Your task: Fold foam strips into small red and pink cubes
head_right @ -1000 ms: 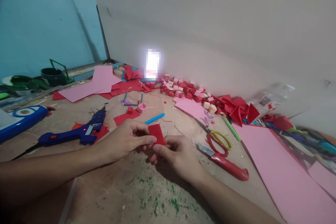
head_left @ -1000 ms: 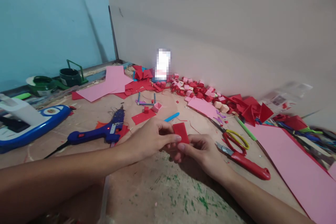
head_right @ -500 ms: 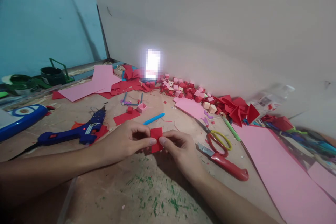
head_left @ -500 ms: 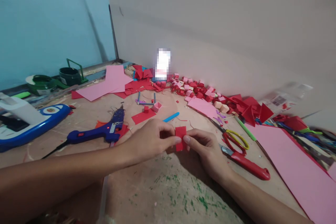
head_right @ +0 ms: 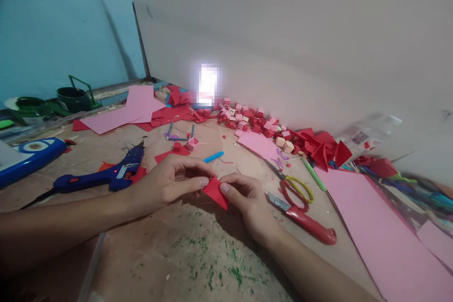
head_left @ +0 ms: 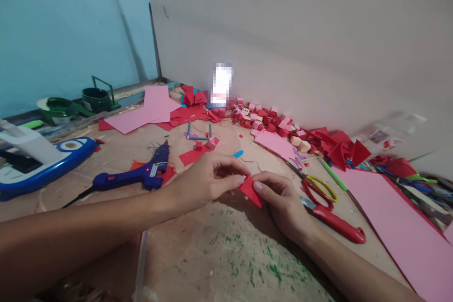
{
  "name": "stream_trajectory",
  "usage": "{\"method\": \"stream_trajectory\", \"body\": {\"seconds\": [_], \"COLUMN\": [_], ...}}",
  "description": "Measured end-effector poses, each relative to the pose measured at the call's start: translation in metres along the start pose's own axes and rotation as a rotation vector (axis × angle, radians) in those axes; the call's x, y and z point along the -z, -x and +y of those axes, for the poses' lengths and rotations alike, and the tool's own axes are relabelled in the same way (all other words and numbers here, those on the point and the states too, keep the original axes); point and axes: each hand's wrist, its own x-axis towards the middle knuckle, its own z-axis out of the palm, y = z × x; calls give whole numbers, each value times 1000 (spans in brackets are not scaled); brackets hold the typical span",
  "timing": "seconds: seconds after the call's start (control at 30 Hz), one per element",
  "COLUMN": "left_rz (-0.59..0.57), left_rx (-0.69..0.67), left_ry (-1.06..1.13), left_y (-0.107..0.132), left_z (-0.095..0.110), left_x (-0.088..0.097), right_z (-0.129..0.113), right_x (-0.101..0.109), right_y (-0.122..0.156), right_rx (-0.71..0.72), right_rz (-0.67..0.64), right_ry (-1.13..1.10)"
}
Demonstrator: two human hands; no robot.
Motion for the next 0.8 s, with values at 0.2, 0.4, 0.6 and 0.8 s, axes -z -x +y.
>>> {"method": "stream_trajectory", "body": {"seconds": [0.2, 0.4, 0.6, 0.8], "left_rz": [2, 10, 41, -46], "left_rx": [-30, -21, 45, 91], "left_ry": [-104, -163, -167, -76], "left_y": [-1, -1, 0, -2], "left_z": [-3, -5, -12, -13], "left_x": [1, 1, 2, 2], "right_z": [-3, -7, -6, -7], "right_x": [-1, -3, -4, -5], "right_y": [0, 1, 1, 1], "right_rx": [2, -3, -2, 37], "right_rz": [16, 42, 58, 75], "right_ry": [89, 177, 192, 239]}}
